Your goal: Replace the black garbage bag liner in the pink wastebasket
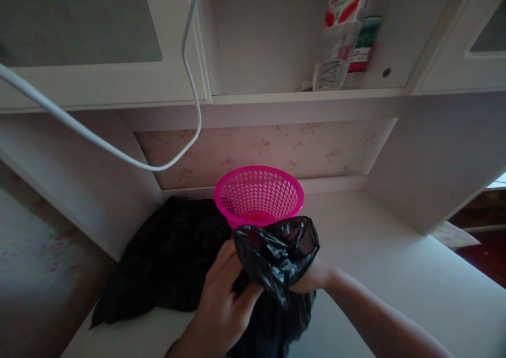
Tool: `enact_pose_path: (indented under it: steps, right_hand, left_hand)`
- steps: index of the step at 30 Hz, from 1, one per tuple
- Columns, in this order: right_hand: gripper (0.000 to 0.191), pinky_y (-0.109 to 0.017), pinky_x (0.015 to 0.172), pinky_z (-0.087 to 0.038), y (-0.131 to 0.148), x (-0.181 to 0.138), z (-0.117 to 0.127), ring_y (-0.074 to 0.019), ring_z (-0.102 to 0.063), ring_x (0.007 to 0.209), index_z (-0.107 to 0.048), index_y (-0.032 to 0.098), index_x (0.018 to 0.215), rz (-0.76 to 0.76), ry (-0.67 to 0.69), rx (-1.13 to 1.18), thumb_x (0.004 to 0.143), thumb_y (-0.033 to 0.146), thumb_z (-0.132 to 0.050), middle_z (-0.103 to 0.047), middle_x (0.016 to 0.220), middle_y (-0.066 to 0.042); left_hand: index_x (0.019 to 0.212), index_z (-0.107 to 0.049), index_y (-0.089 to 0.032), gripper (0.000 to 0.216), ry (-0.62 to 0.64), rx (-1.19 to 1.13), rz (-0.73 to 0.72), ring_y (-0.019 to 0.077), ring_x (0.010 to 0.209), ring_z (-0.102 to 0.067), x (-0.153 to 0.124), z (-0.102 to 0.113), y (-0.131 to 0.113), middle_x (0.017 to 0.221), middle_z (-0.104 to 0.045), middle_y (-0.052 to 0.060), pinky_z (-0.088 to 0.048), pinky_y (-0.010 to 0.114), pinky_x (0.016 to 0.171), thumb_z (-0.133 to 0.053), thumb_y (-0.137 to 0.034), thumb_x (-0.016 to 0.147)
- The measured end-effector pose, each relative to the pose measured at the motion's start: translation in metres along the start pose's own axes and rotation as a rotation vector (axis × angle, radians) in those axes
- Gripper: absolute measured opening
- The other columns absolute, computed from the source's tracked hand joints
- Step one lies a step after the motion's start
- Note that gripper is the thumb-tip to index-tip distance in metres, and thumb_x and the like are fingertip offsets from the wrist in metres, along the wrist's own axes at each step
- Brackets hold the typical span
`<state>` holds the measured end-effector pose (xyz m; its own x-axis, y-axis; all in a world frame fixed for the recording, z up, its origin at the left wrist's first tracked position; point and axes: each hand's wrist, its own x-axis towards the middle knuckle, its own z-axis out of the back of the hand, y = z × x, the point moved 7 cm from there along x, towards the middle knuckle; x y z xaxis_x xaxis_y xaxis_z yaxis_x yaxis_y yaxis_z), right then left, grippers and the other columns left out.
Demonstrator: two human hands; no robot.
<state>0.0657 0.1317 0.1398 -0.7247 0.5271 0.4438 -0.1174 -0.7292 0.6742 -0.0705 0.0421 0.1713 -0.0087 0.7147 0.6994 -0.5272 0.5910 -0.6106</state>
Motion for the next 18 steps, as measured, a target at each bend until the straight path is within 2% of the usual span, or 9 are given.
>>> enact_pose_path:
  steps: [2,5,8,10,13,16,18]
  right_hand:
    - [0.022,-0.044,0.099,-0.060,0.001,0.009,-0.007,-0.0267,-0.073,0.097,-0.081,0.027,0.086,-0.010,0.039,0.027,0.092,0.043,-0.066,-0.082,0.093,-0.003]
    - [0.026,-0.045,0.102,-0.059,-0.005,0.014,-0.005,-0.0263,-0.073,0.104,-0.080,0.025,0.108,-0.108,0.005,0.104,0.096,0.042,-0.064,-0.081,0.110,-0.004]
    - [0.026,-0.037,0.082,-0.064,-0.019,0.002,0.004,-0.0240,-0.073,0.088,-0.080,0.021,0.098,-0.195,-0.054,0.196,0.095,0.042,-0.065,-0.080,0.095,-0.004]
    - [0.028,-0.033,0.073,-0.063,-0.030,-0.015,0.014,-0.0226,-0.072,0.080,-0.079,0.020,0.090,-0.233,-0.133,0.221,0.095,0.043,-0.065,-0.078,0.086,-0.004]
    - [0.029,-0.035,0.078,-0.063,-0.049,-0.052,0.032,-0.0242,-0.074,0.083,-0.082,0.021,0.090,-0.320,-0.324,0.244,0.092,0.047,-0.070,-0.081,0.089,-0.006]
    - [0.031,-0.035,0.078,-0.065,-0.060,-0.087,0.047,-0.0268,-0.078,0.087,-0.083,0.023,0.095,-0.401,-0.506,0.296,0.084,0.052,-0.079,-0.083,0.094,-0.009]
    - [0.034,-0.034,0.075,-0.066,-0.059,-0.100,0.052,-0.0284,-0.079,0.090,-0.083,0.026,0.102,-0.404,-0.562,0.350,0.079,0.051,-0.085,-0.083,0.102,-0.011]
  left_hand:
    - [0.087,-0.080,-0.026,0.022,-0.045,0.030,0.028,0.0199,0.076,-0.074,0.003,0.005,0.008,0.080,-0.077,0.001,-0.061,0.026,0.074,-0.062,-0.013,0.088]
    - [0.077,-0.079,-0.023,0.024,-0.149,0.044,0.249,0.0174,0.061,-0.067,0.002,0.017,0.042,0.065,-0.071,-0.001,-0.053,0.024,0.059,-0.059,-0.017,0.088]
    - [0.090,-0.082,-0.023,0.017,-0.293,0.036,0.476,0.0193,0.069,-0.068,-0.010,0.034,0.082,0.075,-0.076,-0.001,-0.051,0.025,0.062,-0.068,-0.031,0.087]
    - [0.095,-0.081,-0.023,0.019,-0.400,-0.050,0.563,0.0191,0.076,-0.067,-0.018,0.046,0.101,0.083,-0.077,0.000,-0.051,0.025,0.066,-0.074,-0.038,0.086]
    - [0.087,-0.078,-0.023,0.025,-0.522,-0.353,0.587,0.0145,0.070,-0.061,-0.025,0.058,0.115,0.078,-0.072,-0.001,-0.049,0.022,0.063,-0.084,-0.046,0.081]
    - [0.082,-0.073,-0.023,0.030,-0.480,-0.651,0.543,0.0126,0.065,-0.059,-0.019,0.057,0.112,0.072,-0.065,-0.003,-0.053,0.022,0.063,-0.086,-0.050,0.079]
    - [0.094,-0.075,-0.026,0.034,-0.408,-0.741,0.513,0.0159,0.075,-0.066,-0.011,0.052,0.109,0.084,-0.070,-0.001,-0.058,0.027,0.070,-0.082,-0.057,0.082]
